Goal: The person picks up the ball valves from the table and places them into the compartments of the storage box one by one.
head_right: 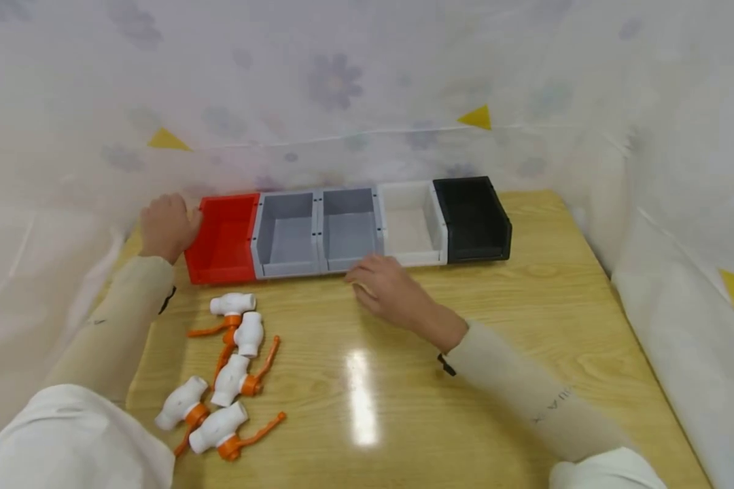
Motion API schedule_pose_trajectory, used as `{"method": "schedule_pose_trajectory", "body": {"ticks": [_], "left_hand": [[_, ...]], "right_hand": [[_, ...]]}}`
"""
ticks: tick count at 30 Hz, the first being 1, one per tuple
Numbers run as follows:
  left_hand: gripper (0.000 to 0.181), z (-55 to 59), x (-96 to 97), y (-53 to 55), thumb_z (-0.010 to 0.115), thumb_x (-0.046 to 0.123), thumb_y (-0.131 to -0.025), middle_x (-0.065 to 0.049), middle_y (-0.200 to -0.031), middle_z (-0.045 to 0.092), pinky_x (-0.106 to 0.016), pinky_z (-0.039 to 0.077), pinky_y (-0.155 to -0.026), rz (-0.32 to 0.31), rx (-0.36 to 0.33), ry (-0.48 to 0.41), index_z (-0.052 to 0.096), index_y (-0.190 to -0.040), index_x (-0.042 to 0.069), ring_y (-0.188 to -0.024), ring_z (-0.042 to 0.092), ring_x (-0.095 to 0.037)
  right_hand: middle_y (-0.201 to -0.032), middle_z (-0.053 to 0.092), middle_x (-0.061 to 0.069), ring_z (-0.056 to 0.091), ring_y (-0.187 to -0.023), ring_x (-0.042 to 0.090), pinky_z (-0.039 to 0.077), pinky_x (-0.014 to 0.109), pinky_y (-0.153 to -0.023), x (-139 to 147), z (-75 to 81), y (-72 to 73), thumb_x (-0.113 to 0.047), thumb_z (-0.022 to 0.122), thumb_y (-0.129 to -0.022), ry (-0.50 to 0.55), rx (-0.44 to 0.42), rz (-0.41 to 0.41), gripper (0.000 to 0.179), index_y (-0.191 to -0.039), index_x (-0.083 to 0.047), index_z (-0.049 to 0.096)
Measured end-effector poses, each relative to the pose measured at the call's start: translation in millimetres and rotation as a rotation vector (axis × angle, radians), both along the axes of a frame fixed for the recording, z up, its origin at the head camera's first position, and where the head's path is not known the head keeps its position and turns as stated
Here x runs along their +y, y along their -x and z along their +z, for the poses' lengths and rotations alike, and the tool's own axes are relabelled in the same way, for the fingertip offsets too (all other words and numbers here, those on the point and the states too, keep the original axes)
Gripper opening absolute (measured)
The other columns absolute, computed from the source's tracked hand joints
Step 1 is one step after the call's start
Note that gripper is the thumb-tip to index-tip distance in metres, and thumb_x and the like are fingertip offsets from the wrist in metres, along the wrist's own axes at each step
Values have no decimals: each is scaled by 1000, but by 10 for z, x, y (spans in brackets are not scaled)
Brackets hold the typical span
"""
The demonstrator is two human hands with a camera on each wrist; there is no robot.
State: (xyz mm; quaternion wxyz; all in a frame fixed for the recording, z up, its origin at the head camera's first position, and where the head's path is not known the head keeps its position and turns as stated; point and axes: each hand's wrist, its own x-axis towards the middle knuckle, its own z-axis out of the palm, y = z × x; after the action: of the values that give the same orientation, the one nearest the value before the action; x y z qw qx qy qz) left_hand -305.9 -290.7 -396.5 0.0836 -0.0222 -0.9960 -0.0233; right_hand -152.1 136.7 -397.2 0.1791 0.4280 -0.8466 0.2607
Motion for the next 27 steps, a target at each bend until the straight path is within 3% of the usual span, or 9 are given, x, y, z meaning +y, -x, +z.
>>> {"method": "schedule_pose_trajectory", "body": {"ticks": [5, 11, 14, 27], "left_hand": [[51, -12, -10, -10, 26, 36, -97, -29, -103, 43, -56, 31, -83, -2, -20, 1, 41, -104, -11, -94, 40, -46], [47, -86, -28, -64, 26, 35, -96, -28, -100, 42, -55, 30, -81, 18, -23, -27, 40, -99, -10, -92, 39, -45], [46, -110, -30, -77, 25, 35, -96, -28, -99, 41, -54, 29, -81, 27, -24, -38, 39, -97, -9, -91, 38, -44], [45, -145, -37, -87, 26, 36, -96, -26, -94, 40, -54, 28, -80, 35, -3, -61, 39, -94, -7, -88, 38, -43]], "right_hand": [[-107, 61, 4, 55, -102, 18, 42, 35, -86, -461, -169, -278, -6, 61, -85, -112, 23, 173, 19, -103, -8, 66], [-118, 57, 2, 50, -113, 14, 40, 30, -87, -853, -329, -480, -13, 52, -91, -320, 3, 262, 25, -115, -11, 61], [-121, 55, 0, 47, -116, 13, 39, 30, -89, -969, -371, -509, -14, 49, -93, -390, 20, 279, 28, -119, -13, 59], [-117, 57, -5, 49, -113, 11, 39, 28, -89, -1176, -492, -537, -17, 47, -96, -443, 63, 298, 25, -117, -16, 60]]}}
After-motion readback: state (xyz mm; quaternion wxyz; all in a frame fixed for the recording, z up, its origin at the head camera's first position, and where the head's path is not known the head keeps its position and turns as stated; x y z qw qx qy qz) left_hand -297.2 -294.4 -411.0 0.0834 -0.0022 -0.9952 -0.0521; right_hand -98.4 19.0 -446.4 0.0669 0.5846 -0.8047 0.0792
